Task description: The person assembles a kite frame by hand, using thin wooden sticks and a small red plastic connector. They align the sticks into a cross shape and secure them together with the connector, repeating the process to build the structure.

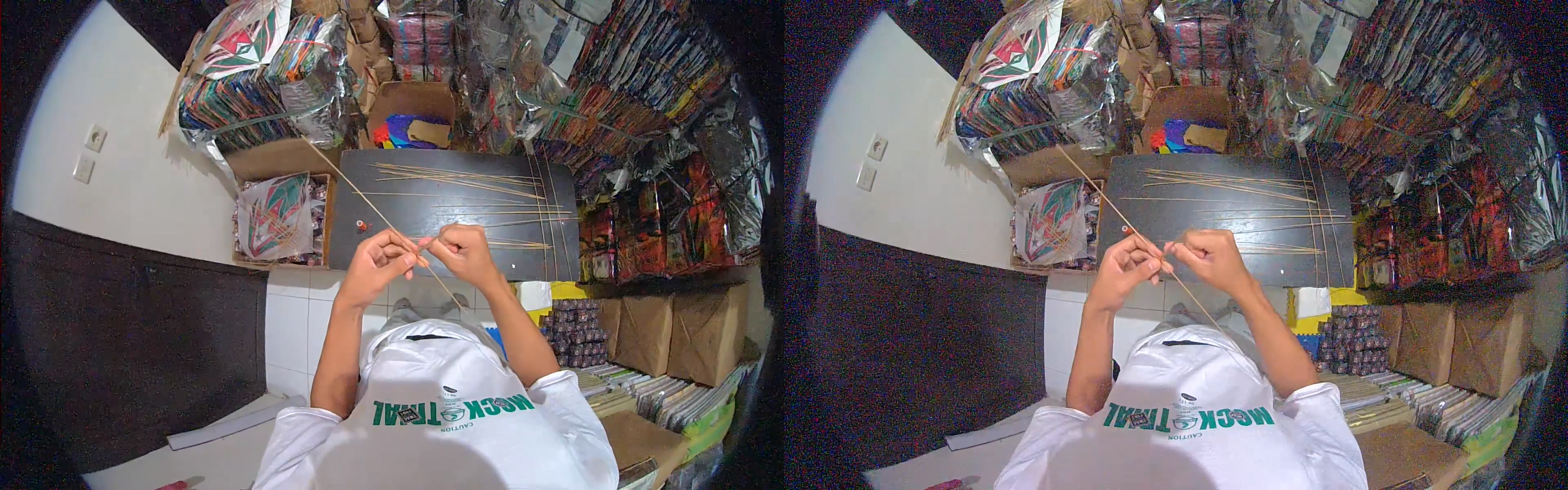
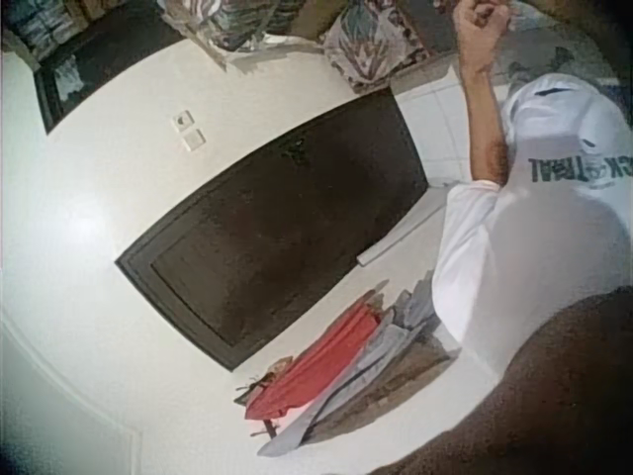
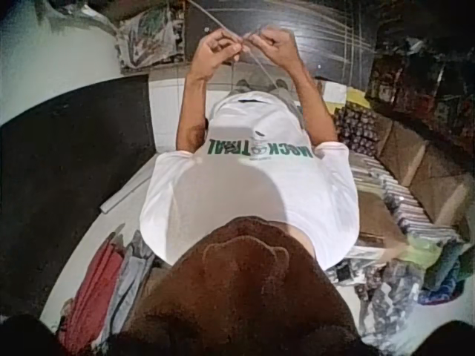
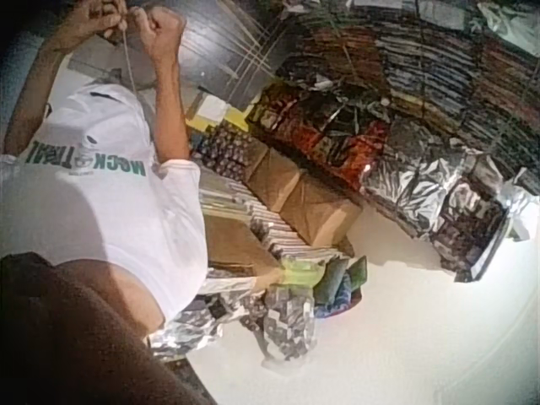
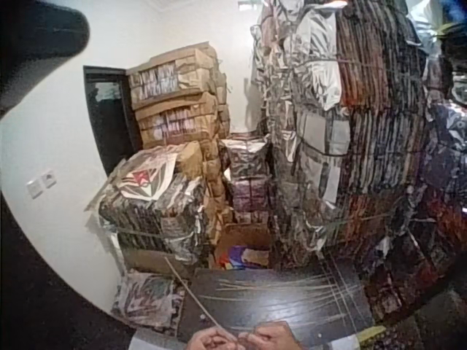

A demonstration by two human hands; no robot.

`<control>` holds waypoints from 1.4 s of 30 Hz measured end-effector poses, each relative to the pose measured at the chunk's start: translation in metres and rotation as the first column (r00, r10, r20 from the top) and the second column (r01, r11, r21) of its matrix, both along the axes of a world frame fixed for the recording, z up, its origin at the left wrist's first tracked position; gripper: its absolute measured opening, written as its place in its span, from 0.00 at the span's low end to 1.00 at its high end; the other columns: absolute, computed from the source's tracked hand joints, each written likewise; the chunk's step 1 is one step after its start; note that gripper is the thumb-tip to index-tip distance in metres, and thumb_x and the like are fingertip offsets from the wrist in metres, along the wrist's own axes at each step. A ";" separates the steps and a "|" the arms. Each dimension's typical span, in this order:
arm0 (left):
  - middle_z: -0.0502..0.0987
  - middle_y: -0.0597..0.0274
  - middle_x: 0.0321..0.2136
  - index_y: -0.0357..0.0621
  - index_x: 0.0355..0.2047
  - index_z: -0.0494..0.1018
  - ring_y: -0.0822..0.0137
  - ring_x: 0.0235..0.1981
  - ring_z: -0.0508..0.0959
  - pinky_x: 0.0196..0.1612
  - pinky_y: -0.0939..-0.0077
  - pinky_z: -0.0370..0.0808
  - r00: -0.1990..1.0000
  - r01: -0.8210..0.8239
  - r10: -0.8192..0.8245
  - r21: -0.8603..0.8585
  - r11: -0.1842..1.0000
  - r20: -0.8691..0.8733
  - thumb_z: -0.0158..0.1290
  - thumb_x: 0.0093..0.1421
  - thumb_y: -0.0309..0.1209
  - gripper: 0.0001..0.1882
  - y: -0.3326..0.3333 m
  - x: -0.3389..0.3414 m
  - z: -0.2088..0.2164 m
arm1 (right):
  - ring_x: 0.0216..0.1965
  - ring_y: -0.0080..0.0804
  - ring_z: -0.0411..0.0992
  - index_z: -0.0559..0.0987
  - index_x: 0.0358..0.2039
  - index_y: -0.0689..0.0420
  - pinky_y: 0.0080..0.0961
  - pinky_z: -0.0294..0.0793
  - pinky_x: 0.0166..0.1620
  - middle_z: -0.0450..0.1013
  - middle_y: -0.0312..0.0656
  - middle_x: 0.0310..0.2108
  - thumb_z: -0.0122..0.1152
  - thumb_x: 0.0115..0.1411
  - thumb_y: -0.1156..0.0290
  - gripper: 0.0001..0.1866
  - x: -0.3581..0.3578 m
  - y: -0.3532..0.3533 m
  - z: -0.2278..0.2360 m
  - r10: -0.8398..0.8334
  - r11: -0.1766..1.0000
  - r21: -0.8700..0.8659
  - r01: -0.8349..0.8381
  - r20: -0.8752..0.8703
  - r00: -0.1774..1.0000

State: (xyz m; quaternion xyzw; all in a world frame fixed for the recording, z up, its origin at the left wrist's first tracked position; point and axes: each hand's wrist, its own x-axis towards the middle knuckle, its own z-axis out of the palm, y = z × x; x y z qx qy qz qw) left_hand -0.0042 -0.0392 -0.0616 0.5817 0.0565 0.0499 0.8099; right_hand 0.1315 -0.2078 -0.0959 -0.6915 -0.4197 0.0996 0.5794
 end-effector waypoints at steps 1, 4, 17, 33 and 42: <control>0.83 0.49 0.37 0.36 0.41 0.73 0.71 0.33 0.80 0.35 0.78 0.75 1.000 -0.015 0.015 0.012 1.000 0.006 0.58 0.64 0.26 0.08 0.001 0.000 -0.001 | 0.15 0.21 0.59 0.65 0.13 0.57 0.29 0.54 0.20 0.60 0.34 0.11 0.70 0.59 0.69 0.24 0.001 -0.001 -0.002 0.007 1.000 -0.030 -0.009 -0.070 0.998; 0.83 0.50 0.37 0.36 0.43 0.74 0.72 0.31 0.79 0.36 0.78 0.75 0.998 -0.066 0.066 0.001 0.998 -0.010 0.58 0.64 0.27 0.09 0.005 0.002 -0.002 | 0.16 0.15 0.54 0.65 0.15 0.52 0.24 0.48 0.20 0.57 0.26 0.12 0.65 0.65 0.62 0.24 0.007 -0.003 -0.004 0.137 0.990 0.043 -0.133 -0.481 0.866; 0.83 0.54 0.35 0.39 0.44 0.73 0.74 0.27 0.75 0.34 0.80 0.73 0.988 -0.149 0.148 -0.017 0.989 -0.053 0.59 0.64 0.31 0.12 0.005 0.004 -0.011 | 0.18 0.13 0.48 0.78 0.37 0.54 0.18 0.45 0.21 0.55 0.23 0.18 0.56 0.69 0.60 0.11 0.011 -0.021 0.002 0.406 0.909 0.342 -0.237 -0.853 0.327; 0.82 0.57 0.34 0.37 0.42 0.75 0.74 0.35 0.79 0.33 0.82 0.73 0.970 -0.215 0.222 0.071 0.974 -0.098 0.58 0.65 0.27 0.08 -0.003 0.006 -0.008 | 0.44 0.32 0.68 0.85 0.37 0.56 0.27 0.68 0.49 0.69 0.40 0.37 0.67 0.58 0.74 0.06 0.016 -0.014 0.027 -0.325 0.945 0.066 0.320 0.077 0.943; 0.83 0.57 0.35 0.41 0.42 0.74 0.77 0.30 0.76 0.33 0.82 0.72 0.973 -0.191 0.201 0.093 0.977 -0.117 0.58 0.65 0.29 0.08 -0.012 0.006 -0.011 | 0.42 0.24 0.76 0.82 0.41 0.62 0.23 0.75 0.48 0.78 0.38 0.39 0.62 0.65 0.75 0.06 0.011 -0.007 0.029 -0.098 0.924 0.304 0.231 -0.396 0.913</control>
